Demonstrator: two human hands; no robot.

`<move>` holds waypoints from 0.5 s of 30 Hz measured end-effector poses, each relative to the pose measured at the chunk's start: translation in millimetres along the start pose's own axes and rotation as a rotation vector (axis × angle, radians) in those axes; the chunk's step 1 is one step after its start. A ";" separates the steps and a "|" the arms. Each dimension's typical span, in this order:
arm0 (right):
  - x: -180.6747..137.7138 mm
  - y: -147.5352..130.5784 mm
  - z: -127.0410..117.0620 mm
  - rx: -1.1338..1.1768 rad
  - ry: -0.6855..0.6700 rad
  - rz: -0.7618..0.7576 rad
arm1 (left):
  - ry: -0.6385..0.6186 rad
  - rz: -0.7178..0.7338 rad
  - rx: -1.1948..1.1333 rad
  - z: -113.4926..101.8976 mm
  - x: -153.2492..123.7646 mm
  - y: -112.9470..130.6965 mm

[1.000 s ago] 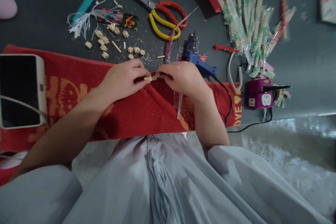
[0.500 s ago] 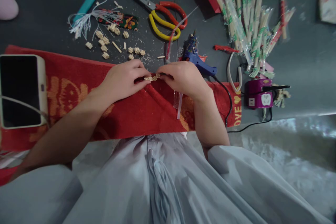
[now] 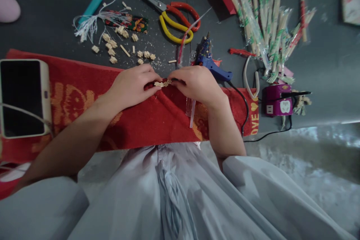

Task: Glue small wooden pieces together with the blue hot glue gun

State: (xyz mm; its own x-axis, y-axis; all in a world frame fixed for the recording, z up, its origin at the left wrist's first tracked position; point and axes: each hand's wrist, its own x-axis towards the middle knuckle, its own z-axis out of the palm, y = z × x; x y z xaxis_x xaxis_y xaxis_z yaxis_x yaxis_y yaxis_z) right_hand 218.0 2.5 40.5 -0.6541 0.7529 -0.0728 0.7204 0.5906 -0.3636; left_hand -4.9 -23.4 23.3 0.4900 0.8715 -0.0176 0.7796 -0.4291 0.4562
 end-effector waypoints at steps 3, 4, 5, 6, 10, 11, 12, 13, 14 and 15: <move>0.1 -0.6 -0.4 -0.010 -0.007 0.002 | 0.000 -0.005 -0.002 -0.5 -0.3 0.6; 0.1 -0.7 -0.6 -0.014 -0.010 0.005 | -0.001 -0.006 -0.005 -0.7 -0.3 0.8; 0.1 -0.8 -0.7 -0.018 -0.013 0.008 | -0.004 -0.007 -0.008 -0.8 -0.3 0.9; 0.0 -0.9 -0.7 -0.021 -0.014 0.012 | -0.006 -0.009 -0.009 -1.0 -0.2 1.0; -0.6 -0.4 -0.5 -0.019 -0.008 0.020 | -0.009 -0.008 -0.004 -0.9 -0.1 0.9; -0.8 -0.2 -0.4 -0.017 -0.009 0.022 | -0.006 -0.006 -0.006 -0.8 -0.1 0.8; -0.9 -0.1 -0.3 -0.015 -0.008 0.024 | -0.001 -0.005 -0.009 -0.7 -0.2 0.7; -1.0 -0.1 -0.2 -0.015 -0.007 0.026 | 0.003 -0.005 -0.012 -0.6 -0.3 0.7; -1.1 -0.2 -0.2 -0.015 -0.004 0.027 | 0.006 -0.006 -0.016 -0.6 -0.3 0.6; -1.0 -0.4 -0.1 -0.015 -0.003 0.027 | 0.007 -0.007 -0.018 -0.6 -0.4 0.6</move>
State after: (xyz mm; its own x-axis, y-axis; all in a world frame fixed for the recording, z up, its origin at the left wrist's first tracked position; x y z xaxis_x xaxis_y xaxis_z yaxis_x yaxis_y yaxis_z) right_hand 218.4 1.5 40.8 -0.6353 0.7676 -0.0854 0.7411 0.5747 -0.3471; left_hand -4.8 -23.9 24.2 0.4817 0.8762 -0.0145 0.7756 -0.4186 0.4724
